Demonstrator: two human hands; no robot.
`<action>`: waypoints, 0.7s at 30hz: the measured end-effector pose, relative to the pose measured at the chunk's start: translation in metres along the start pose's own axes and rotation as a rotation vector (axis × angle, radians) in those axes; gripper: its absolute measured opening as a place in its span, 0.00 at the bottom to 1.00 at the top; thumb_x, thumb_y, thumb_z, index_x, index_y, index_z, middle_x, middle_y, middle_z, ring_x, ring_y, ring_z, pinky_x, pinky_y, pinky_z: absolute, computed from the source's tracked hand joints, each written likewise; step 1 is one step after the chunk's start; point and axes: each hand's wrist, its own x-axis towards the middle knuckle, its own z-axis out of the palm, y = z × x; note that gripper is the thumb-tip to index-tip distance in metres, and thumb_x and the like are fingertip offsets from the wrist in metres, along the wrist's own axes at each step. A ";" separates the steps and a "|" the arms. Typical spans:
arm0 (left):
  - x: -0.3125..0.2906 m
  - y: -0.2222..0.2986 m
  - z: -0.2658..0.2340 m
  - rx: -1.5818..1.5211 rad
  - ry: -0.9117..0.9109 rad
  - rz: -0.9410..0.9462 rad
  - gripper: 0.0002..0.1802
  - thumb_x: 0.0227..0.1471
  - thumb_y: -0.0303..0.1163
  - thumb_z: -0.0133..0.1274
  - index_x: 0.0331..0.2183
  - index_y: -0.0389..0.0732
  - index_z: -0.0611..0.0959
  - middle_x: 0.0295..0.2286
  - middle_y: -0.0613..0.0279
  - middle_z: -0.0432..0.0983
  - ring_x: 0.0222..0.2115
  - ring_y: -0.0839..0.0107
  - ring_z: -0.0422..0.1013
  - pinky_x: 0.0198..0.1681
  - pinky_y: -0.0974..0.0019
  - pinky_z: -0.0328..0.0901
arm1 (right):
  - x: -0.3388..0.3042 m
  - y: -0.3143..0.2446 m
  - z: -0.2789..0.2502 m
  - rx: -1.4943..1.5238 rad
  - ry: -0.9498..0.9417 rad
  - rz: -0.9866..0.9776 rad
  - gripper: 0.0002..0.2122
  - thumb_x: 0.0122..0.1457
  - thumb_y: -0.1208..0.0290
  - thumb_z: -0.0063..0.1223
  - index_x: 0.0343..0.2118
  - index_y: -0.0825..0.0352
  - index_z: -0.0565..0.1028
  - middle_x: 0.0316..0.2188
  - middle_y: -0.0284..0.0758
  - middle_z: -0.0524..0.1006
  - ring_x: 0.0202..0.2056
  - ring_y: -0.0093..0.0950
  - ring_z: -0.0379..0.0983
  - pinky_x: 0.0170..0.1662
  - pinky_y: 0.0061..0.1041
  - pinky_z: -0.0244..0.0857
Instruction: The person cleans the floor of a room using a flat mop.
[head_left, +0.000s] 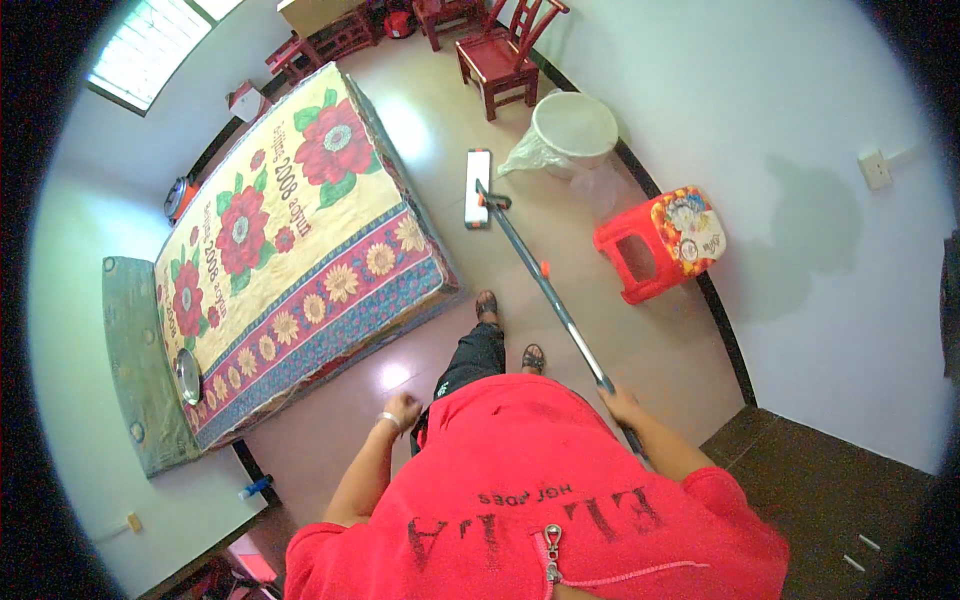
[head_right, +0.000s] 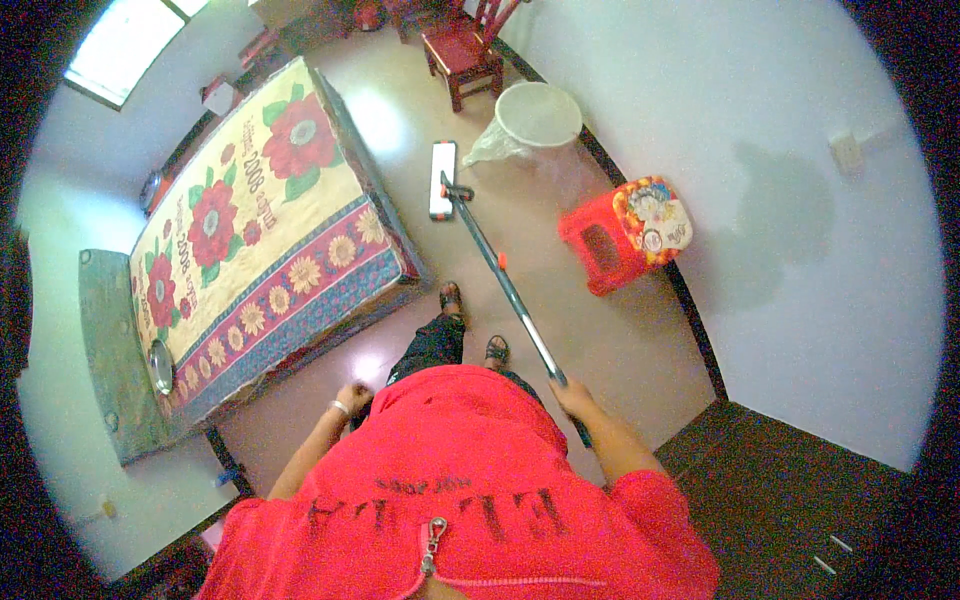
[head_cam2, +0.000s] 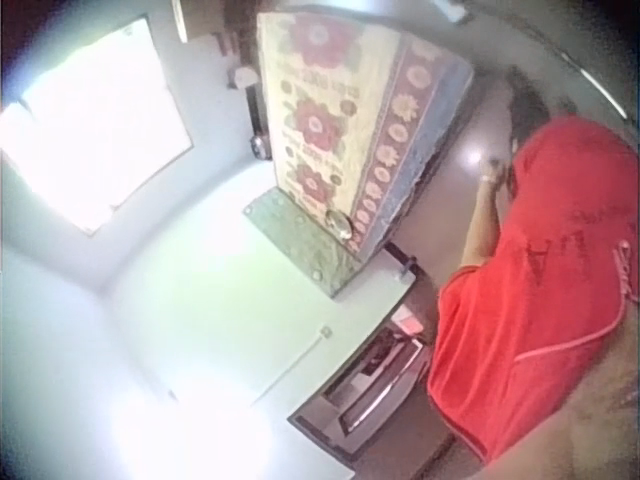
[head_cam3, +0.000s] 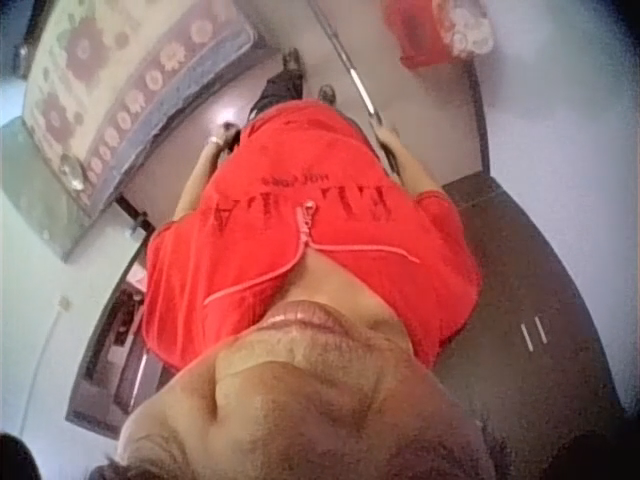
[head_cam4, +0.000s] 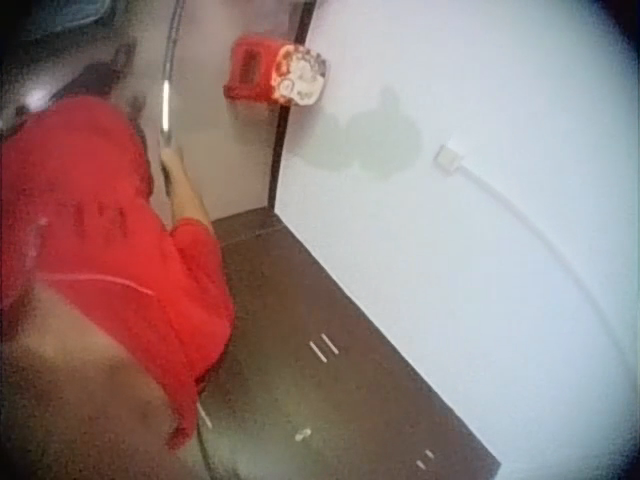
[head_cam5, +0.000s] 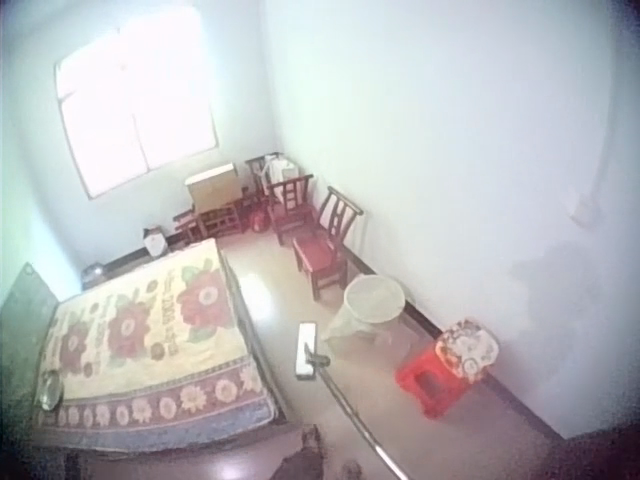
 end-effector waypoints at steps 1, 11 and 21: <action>0.003 -0.030 0.014 0.019 -0.013 -0.053 0.21 0.38 0.44 0.45 0.32 0.39 0.77 0.26 0.50 0.74 0.31 0.60 0.70 0.35 0.64 0.64 | -0.013 0.021 -0.003 0.026 -0.053 0.119 0.19 0.48 0.51 0.42 0.23 0.66 0.69 0.11 0.37 0.67 0.13 0.29 0.66 0.17 0.31 0.59; 0.096 -0.004 -0.038 0.036 -0.485 -0.312 0.17 0.40 0.42 0.46 0.26 0.38 0.77 0.21 0.58 0.74 0.19 0.67 0.71 0.27 0.63 0.65 | 0.070 0.001 -0.035 -0.090 -0.059 -0.023 0.25 0.48 0.47 0.40 0.34 0.69 0.70 0.30 0.49 0.71 0.34 0.41 0.68 0.35 0.37 0.59; 0.249 0.209 -0.263 -0.358 0.206 0.224 0.12 0.40 0.36 0.46 0.26 0.37 0.75 0.23 0.50 0.73 0.27 0.60 0.70 0.31 0.64 0.64 | 0.256 -0.424 -0.158 0.121 -0.186 -0.235 0.16 0.46 0.58 0.46 0.21 0.69 0.67 0.13 0.34 0.67 0.13 0.25 0.64 0.17 0.27 0.60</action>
